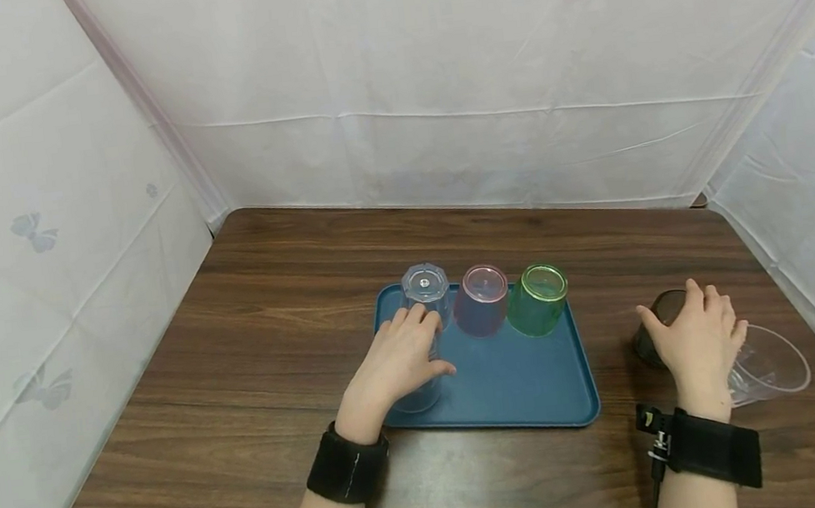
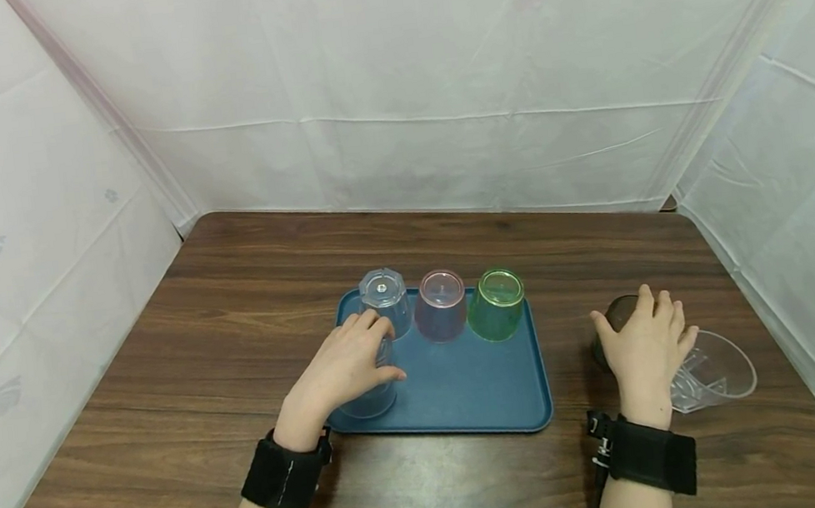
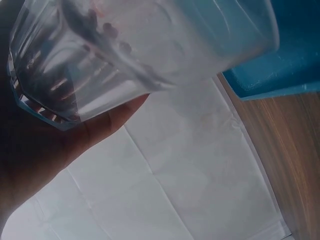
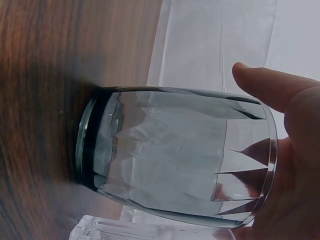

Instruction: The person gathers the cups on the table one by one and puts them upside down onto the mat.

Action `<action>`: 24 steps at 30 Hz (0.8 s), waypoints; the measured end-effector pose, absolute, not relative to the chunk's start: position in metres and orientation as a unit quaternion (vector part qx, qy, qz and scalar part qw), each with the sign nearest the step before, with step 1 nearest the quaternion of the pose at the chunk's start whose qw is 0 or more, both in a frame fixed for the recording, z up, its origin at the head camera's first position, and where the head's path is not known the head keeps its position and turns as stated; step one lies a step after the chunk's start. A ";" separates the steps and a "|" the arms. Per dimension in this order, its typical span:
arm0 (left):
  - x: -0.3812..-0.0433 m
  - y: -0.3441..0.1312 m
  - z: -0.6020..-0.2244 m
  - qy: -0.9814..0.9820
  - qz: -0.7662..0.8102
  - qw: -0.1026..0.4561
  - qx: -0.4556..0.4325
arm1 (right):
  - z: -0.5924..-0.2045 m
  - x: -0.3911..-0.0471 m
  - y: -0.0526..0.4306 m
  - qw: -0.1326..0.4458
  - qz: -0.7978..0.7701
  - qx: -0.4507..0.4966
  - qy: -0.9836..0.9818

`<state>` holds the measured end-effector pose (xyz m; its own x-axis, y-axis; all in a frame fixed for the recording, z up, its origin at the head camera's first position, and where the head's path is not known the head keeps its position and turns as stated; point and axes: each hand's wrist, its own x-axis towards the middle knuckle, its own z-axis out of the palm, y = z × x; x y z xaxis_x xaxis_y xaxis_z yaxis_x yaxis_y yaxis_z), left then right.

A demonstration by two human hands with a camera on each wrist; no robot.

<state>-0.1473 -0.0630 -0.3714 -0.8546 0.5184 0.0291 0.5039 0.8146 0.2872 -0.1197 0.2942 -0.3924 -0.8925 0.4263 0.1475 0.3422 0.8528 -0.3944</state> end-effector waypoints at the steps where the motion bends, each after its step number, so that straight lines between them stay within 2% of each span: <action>1: -0.147 -0.063 -0.371 0.952 0.142 0.024 0.268 | -0.393 -0.120 0.294 0.112 0.181 -0.201 -0.956; 24: -0.148 -0.064 -0.374 0.956 0.131 0.009 0.262 | -0.397 -0.124 0.294 0.098 0.156 -0.207 -0.961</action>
